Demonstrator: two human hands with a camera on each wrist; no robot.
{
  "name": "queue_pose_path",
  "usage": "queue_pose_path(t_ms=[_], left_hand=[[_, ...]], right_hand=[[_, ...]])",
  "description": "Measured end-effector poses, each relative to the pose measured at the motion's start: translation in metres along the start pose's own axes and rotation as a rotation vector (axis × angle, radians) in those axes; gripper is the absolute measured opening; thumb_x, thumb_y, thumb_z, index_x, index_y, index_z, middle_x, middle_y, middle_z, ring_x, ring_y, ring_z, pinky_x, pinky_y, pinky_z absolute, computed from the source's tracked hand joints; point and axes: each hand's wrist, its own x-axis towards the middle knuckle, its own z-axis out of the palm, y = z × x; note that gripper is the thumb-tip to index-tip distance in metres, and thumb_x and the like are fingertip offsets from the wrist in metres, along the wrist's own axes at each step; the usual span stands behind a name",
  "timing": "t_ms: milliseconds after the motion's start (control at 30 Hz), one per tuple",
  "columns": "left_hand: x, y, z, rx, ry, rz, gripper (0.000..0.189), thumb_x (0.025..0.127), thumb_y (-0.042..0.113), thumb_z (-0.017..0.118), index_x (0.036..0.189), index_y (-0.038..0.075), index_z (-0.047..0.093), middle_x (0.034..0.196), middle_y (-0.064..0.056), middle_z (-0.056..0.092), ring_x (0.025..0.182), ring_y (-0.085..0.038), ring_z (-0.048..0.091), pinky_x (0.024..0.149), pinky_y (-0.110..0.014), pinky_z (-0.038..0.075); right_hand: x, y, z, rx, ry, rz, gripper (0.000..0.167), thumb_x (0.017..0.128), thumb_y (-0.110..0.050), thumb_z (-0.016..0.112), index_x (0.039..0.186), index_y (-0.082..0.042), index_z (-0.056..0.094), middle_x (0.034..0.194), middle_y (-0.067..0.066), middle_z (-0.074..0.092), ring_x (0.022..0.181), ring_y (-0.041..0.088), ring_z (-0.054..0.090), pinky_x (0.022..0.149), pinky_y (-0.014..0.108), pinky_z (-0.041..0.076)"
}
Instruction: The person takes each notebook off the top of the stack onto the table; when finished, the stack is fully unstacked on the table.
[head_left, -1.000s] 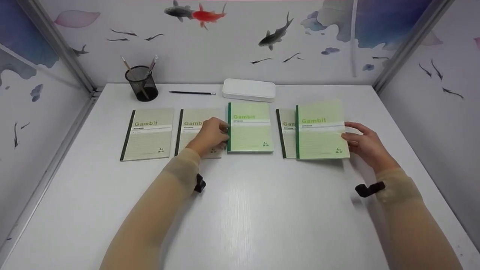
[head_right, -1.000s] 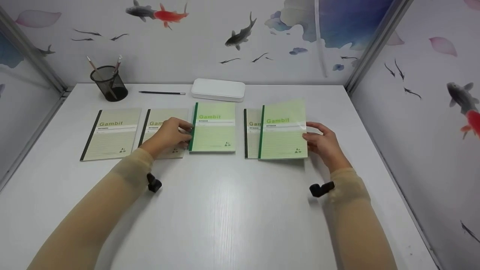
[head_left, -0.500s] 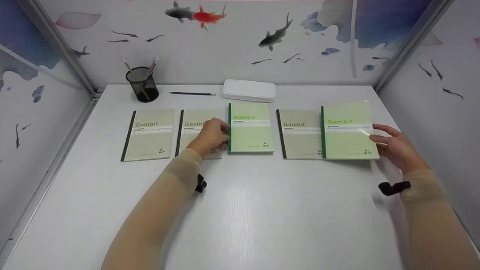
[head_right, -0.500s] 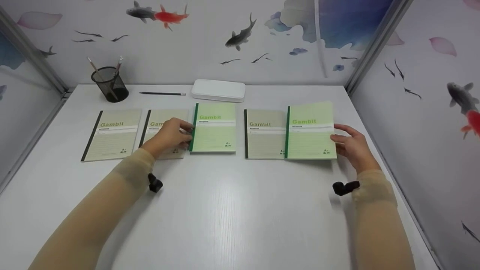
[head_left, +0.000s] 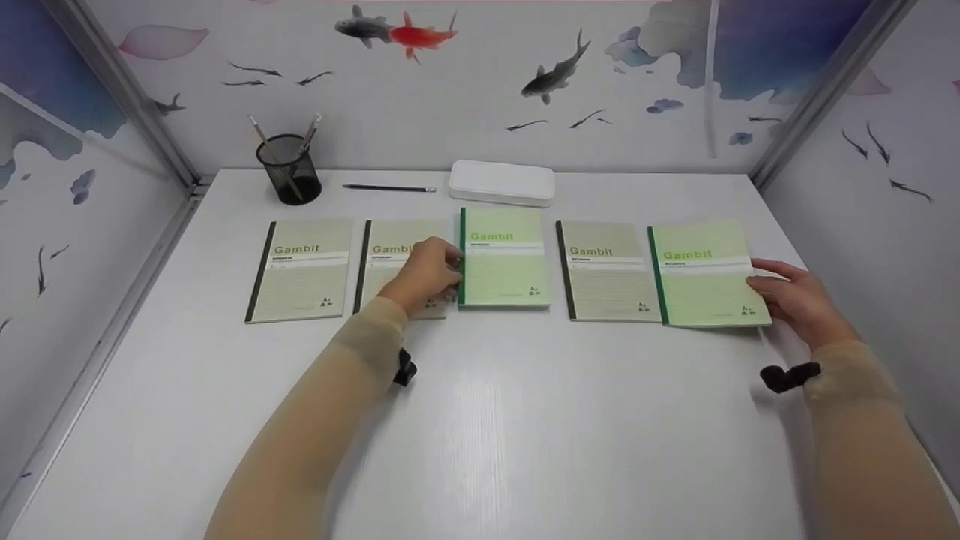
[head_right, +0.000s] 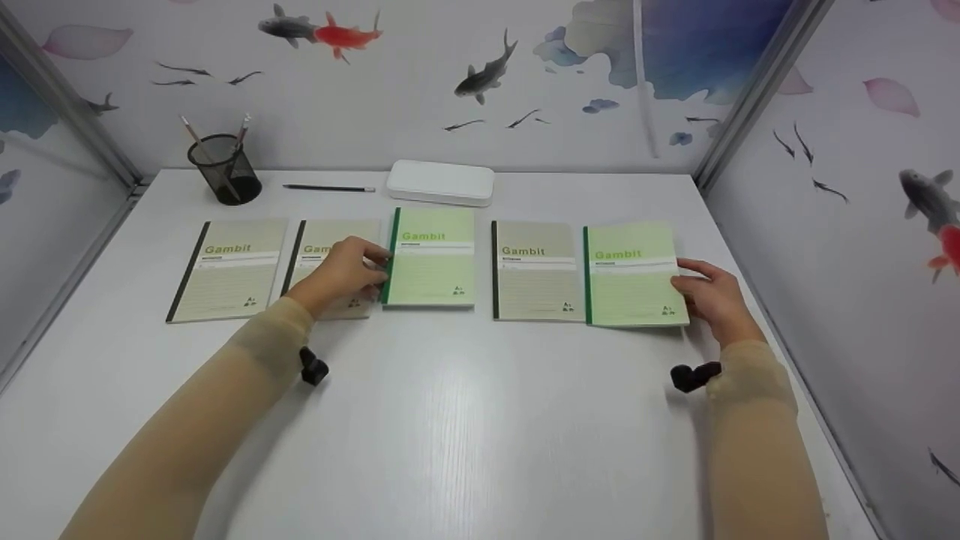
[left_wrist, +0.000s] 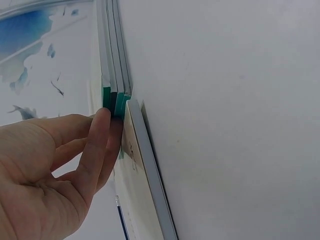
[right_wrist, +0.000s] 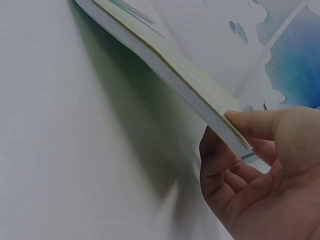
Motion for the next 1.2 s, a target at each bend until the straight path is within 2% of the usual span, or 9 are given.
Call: queue_pose_path(t_ms=[133, 300, 367, 467, 600, 700, 800, 1067, 1200], left_hand=[[0.0, 0.0, 0.0, -0.002, 0.002, 0.006, 0.05, 0.099, 0.003, 0.065, 0.147, 0.001, 0.053, 0.127, -0.012, 0.063, 0.102, -0.021, 0.067, 0.084, -0.031, 0.062], [0.0, -0.001, 0.0, -0.009, 0.002, 0.011, 0.05, 0.099, 0.003, 0.065, 0.147, 0.0, 0.053, 0.126, -0.012, 0.064, 0.102, -0.021, 0.067, 0.085, -0.032, 0.062], [0.0, -0.002, 0.0, -0.004, 0.002, 0.015, 0.049, 0.099, 0.003, 0.065, 0.147, 0.0, 0.053, 0.124, -0.012, 0.064, 0.102, -0.02, 0.067, 0.085, -0.031, 0.062], [0.0, -0.002, 0.001, -0.002, 0.0, 0.021, 0.049, 0.099, 0.003, 0.064, 0.146, 0.0, 0.053, 0.123, -0.011, 0.064, 0.103, -0.02, 0.067, 0.083, -0.029, 0.062], [0.0, -0.003, 0.001, 0.002, 0.001, 0.025, 0.049, 0.099, 0.004, 0.065, 0.147, 0.0, 0.053, 0.124, -0.011, 0.064, 0.103, -0.02, 0.068, 0.081, -0.028, 0.062], [0.0, -0.003, -0.001, 0.01, 0.006, 0.026, 0.049, 0.099, 0.004, 0.065, 0.146, 0.0, 0.054, 0.124, -0.011, 0.064, 0.103, -0.02, 0.067, 0.081, -0.028, 0.062], [0.0, -0.005, -0.001, 0.011, 0.009, 0.034, 0.048, 0.099, 0.003, 0.065, 0.146, 0.0, 0.055, 0.123, -0.012, 0.065, 0.102, -0.02, 0.068, 0.08, -0.029, 0.063], [0.001, -0.008, -0.001, -0.037, 0.002, 0.036, 0.048, 0.099, 0.003, 0.065, 0.145, 0.0, 0.055, 0.126, -0.011, 0.064, 0.101, -0.02, 0.068, 0.079, -0.03, 0.063], [0.003, -0.009, -0.002, -0.047, 0.007, 0.033, 0.049, 0.098, 0.003, 0.066, 0.145, 0.001, 0.056, 0.125, -0.012, 0.065, 0.099, -0.02, 0.069, 0.077, -0.028, 0.063]], right_hand=[[0.004, 0.005, 0.004, -0.251, 0.089, -0.065, 0.07, 0.103, -0.036, 0.061, 0.161, -0.008, 0.034, 0.098, -0.025, 0.064, 0.084, -0.004, 0.061, 0.073, 0.019, 0.055], [0.008, 0.008, 0.009, -0.434, 0.152, -0.127, 0.063, 0.105, -0.035, 0.057, 0.157, -0.005, 0.041, 0.13, 0.011, 0.057, 0.087, 0.001, 0.057, 0.069, 0.02, 0.053], [0.01, 0.008, 0.011, -0.487, 0.163, -0.129, 0.061, 0.105, -0.035, 0.055, 0.156, -0.004, 0.042, 0.139, 0.022, 0.053, 0.096, 0.009, 0.057, 0.07, 0.018, 0.051], [0.01, 0.008, 0.013, -0.568, 0.175, -0.118, 0.06, 0.106, -0.036, 0.052, 0.155, -0.003, 0.043, 0.144, 0.029, 0.05, 0.113, 0.025, 0.054, 0.077, 0.02, 0.047], [0.008, 0.004, 0.02, -0.643, 0.213, -0.143, 0.053, 0.105, -0.03, 0.056, 0.149, -0.002, 0.051, 0.141, 0.03, 0.051, 0.123, 0.04, 0.049, 0.089, 0.038, 0.047], [0.007, -0.003, 0.03, -0.668, 0.247, -0.187, 0.049, 0.102, -0.023, 0.06, 0.145, -0.002, 0.055, 0.141, 0.03, 0.05, 0.126, 0.044, 0.047, 0.098, 0.056, 0.045], [0.005, -0.009, 0.046, -0.646, 0.242, -0.215, 0.05, 0.102, -0.024, 0.06, 0.147, -0.003, 0.054, 0.143, 0.029, 0.05, 0.128, 0.044, 0.046, 0.102, 0.059, 0.042], [0.003, -0.028, 0.114, -0.507, 0.104, -0.283, 0.044, 0.105, -0.032, 0.059, 0.144, -0.011, 0.059, 0.136, 0.017, 0.058, 0.11, 0.027, 0.059, 0.086, 0.03, 0.051], [0.003, -0.039, 0.146, -0.465, 0.031, -0.365, 0.039, 0.104, -0.026, 0.062, 0.139, -0.009, 0.063, 0.124, 0.015, 0.063, 0.097, 0.024, 0.063, 0.072, 0.024, 0.053]])
